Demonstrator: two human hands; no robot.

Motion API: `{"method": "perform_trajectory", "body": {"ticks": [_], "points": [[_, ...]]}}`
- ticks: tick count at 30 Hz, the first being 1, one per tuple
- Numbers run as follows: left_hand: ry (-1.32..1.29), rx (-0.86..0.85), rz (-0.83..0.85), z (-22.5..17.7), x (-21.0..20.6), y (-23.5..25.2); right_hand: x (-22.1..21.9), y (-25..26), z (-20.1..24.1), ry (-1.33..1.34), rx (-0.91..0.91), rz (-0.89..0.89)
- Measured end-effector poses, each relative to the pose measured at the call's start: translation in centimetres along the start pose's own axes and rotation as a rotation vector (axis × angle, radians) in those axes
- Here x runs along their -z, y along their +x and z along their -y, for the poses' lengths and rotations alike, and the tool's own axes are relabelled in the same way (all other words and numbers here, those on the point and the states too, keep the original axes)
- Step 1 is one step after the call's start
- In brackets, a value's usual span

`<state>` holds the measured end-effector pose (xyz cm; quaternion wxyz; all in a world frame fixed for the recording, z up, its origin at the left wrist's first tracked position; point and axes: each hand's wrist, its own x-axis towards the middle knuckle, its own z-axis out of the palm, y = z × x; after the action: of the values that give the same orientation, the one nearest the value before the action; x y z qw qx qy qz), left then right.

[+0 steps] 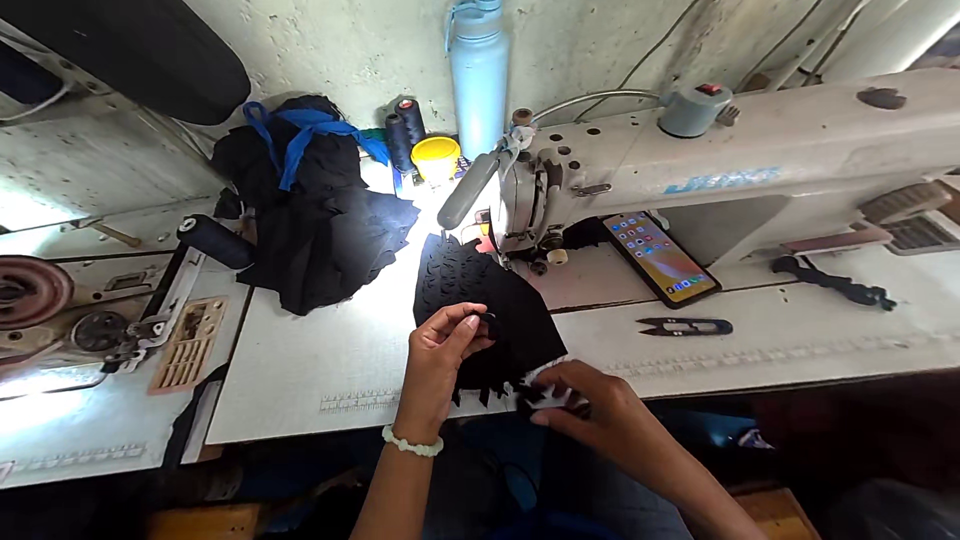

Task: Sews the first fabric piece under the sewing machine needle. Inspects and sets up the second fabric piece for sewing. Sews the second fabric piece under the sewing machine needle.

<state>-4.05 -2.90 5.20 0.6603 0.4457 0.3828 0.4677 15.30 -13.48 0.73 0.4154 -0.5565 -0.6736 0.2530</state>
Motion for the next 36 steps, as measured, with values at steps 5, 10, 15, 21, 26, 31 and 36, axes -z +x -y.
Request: {"method": "perform_trajectory", "body": {"ticks": [5,10,15,21,26,31,36], "points": [[0.090,-0.033,0.048,0.8,-1.3,-0.2,-0.1,3.3,0.9,-0.036,0.056,-0.249],[0.225,-0.114,0.024,1.3,-2.5,-0.9,-1.6,4.8,1.5,-0.061,0.056,-0.338],[0.208,-0.101,0.090,1.8,-1.7,-0.7,-0.3,5.2,1.8,0.451,-0.223,-0.184],[0.240,-0.080,0.158,1.8,-1.4,-0.8,0.0,5.2,2.1,0.616,-0.319,-0.115],[0.271,-0.043,0.167,1.0,-1.5,-1.3,0.5,4.8,2.2,0.629,-0.312,-0.054],[0.167,0.070,0.120,0.8,-2.1,-2.1,0.9,4.5,2.0,0.627,-0.242,0.019],[0.178,0.079,0.133,0.9,-2.4,-2.8,1.2,4.4,1.3,0.665,-0.173,-0.031]]}}
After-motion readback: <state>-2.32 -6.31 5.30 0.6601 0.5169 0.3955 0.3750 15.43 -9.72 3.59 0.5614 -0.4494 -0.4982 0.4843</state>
